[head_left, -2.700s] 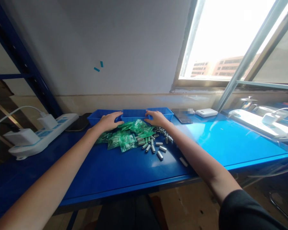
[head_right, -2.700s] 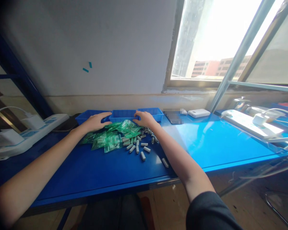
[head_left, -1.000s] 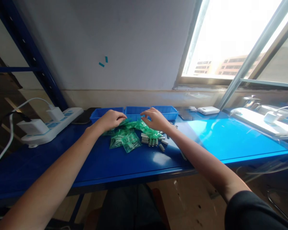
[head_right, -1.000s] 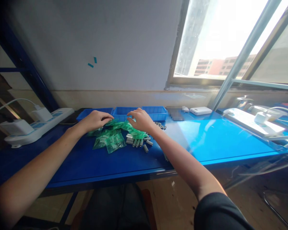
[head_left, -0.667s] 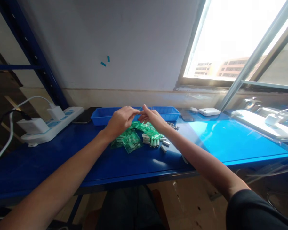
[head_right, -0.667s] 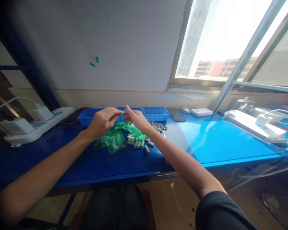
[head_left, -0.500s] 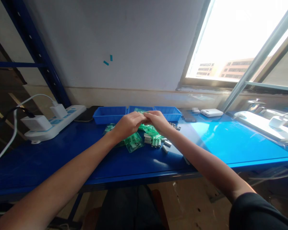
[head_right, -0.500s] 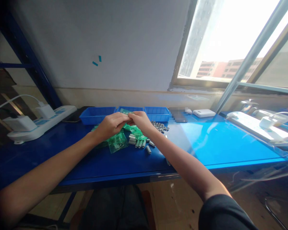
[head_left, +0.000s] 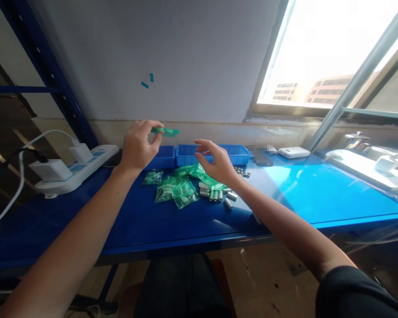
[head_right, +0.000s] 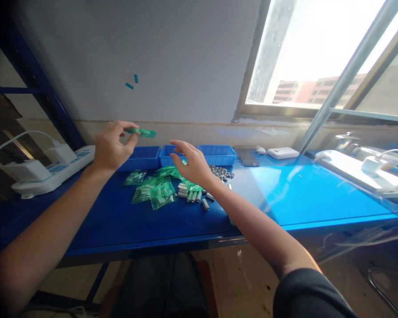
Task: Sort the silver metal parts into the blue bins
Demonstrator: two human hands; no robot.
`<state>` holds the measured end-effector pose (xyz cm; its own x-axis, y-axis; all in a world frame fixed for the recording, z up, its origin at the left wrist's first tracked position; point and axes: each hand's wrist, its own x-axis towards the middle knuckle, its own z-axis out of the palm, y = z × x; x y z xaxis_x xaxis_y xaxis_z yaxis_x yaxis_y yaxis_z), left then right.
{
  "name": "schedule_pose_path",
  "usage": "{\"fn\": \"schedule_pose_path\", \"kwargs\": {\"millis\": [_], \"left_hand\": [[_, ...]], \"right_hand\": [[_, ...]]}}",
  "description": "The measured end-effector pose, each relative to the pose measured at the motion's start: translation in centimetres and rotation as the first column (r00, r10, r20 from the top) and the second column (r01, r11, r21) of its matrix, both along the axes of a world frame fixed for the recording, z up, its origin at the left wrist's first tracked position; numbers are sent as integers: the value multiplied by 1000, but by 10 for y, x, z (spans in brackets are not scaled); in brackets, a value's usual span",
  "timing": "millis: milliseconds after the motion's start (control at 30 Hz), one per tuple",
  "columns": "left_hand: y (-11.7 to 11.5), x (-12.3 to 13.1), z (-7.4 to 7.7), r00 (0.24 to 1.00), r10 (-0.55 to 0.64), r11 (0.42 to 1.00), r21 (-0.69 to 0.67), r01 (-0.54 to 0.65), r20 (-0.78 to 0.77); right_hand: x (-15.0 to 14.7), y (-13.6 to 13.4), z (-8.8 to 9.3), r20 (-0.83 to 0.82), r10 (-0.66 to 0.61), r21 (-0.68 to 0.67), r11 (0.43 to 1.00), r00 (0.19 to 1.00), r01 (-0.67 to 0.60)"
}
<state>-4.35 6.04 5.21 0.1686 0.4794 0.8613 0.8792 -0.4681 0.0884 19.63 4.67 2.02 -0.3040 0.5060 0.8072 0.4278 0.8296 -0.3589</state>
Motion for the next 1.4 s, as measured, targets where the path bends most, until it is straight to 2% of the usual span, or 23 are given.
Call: {"fn": "schedule_pose_path", "kwargs": {"millis": [100,167,200,267,333,400,467,567,700,767,833,867,900,967,1000,1067,1133,1200,1267,1400], "left_hand": [[6,-21,5,990,105,992,-66,-112,-91],[10,-28,2,981,69,964,-240,-112,-181],[11,-28,0,976,31,930,-351,-106,-214],[11,-26,-5,958,-48,809,-574,-129,-283],[10,-20,-10,923,-68,648,-720,-248,-379],[6,-15,-13,869,-25,534,-741,-407,-495],[3,-12,-16,819,44,506,-694,-512,-572],[-1,-9,-18,794,90,528,-647,-550,-601],[-2,-5,-18,819,55,531,-679,-508,-570],[-2,-5,-17,854,4,525,-726,-445,-520],[-1,-7,-12,901,-75,545,-774,-322,-427],[-1,-8,-9,925,-96,585,-773,-247,-369],[-1,-11,-6,948,-88,652,-737,-178,-307],[0,-16,1,984,3,827,-553,-103,-178],[1,-18,3,991,67,894,-434,-112,-119],[4,-22,2,985,163,955,-243,-172,-58],[8,-22,-4,977,196,964,-166,-208,-85],[11,-16,-12,975,157,966,-183,-184,-155],[10,-4,-20,973,38,953,-286,-104,-228],[1,21,-30,926,-226,860,-508,44,-302]], "right_hand": [[4,2,2,58,-39,16,999,998,38],[6,3,2,109,-45,-2,999,993,46],[7,3,3,133,-49,-20,998,990,52],[7,3,3,184,-50,-59,996,982,62],[7,2,3,229,-42,-85,994,972,63],[7,1,4,269,-24,-100,994,963,53],[6,0,5,305,-9,-113,993,952,46],[5,-2,5,350,6,-133,990,937,43],[6,-1,4,374,26,-135,991,927,26],[7,0,4,383,28,-132,991,923,25],[7,0,4,394,25,-130,991,919,29],[7,0,4,399,23,-128,991,917,30],[7,-1,4,404,21,-127,991,914,34],[7,-2,5,420,18,-128,991,907,40],[6,-3,5,429,18,-129,991,903,41],[5,-4,5,450,19,-130,991,893,44],[4,-4,4,473,19,-125,991,881,46],[4,-3,2,497,10,-116,992,868,55],[4,-3,1,511,-2,-106,992,859,66],[5,-2,-1,524,-6,-101,992,852,70]]}}
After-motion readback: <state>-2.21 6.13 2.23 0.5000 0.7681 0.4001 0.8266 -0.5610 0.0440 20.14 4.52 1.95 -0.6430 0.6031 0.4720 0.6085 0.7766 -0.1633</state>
